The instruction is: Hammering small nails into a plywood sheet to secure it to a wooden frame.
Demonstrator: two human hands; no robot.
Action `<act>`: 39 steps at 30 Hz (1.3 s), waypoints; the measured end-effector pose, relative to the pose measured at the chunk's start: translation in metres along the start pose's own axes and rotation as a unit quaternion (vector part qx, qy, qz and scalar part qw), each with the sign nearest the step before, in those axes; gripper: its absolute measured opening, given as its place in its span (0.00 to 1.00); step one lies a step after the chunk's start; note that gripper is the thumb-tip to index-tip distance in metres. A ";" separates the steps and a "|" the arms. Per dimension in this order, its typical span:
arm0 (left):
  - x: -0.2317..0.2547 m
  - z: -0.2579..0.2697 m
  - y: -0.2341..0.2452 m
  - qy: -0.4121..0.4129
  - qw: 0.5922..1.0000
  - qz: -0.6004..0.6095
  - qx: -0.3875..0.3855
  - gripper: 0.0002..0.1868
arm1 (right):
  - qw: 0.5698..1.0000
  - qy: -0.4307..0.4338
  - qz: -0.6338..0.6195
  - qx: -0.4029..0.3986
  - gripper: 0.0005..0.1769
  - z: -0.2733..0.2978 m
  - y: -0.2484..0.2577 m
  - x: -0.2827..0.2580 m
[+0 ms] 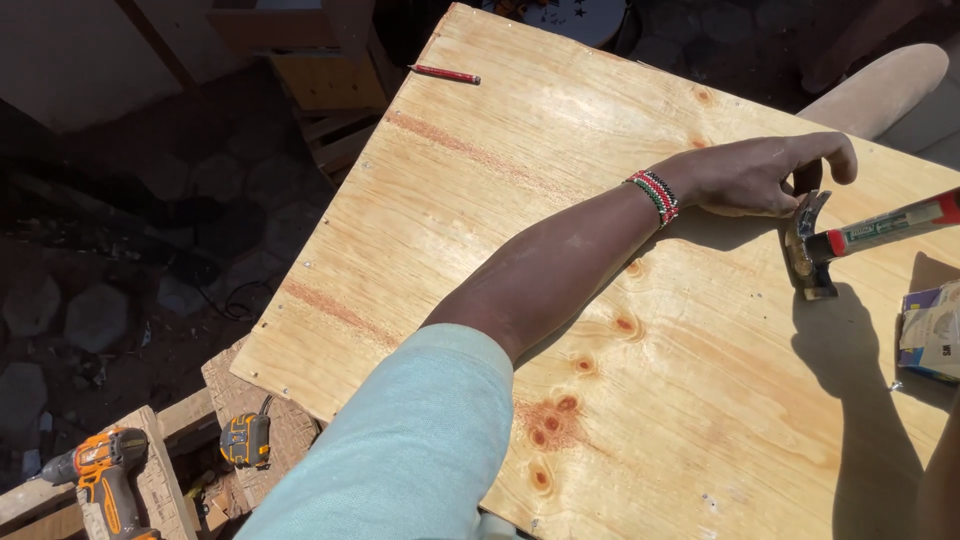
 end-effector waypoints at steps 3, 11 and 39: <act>0.001 -0.001 0.003 0.005 0.999 0.006 0.037 0.19 | 0.997 0.010 -0.061 0.056 0.06 -0.008 0.006 0.003; 0.004 0.018 0.037 -0.002 0.986 0.044 0.162 0.22 | 0.786 -0.029 -0.616 0.052 0.40 0.155 0.045 -0.063; 0.062 0.033 0.036 0.157 0.983 0.024 0.088 0.20 | 0.832 0.123 -0.512 0.176 0.50 0.264 0.232 -0.097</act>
Point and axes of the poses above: each hand's wrist, its own z-axis away from the middle knuckle, its own y-axis out of the back of the hand, x = y × z, the point moved 8 cm from there along -z, towards the middle knuckle, and after that the axes turned 4 degrees about -z, right-handed, at the moved point
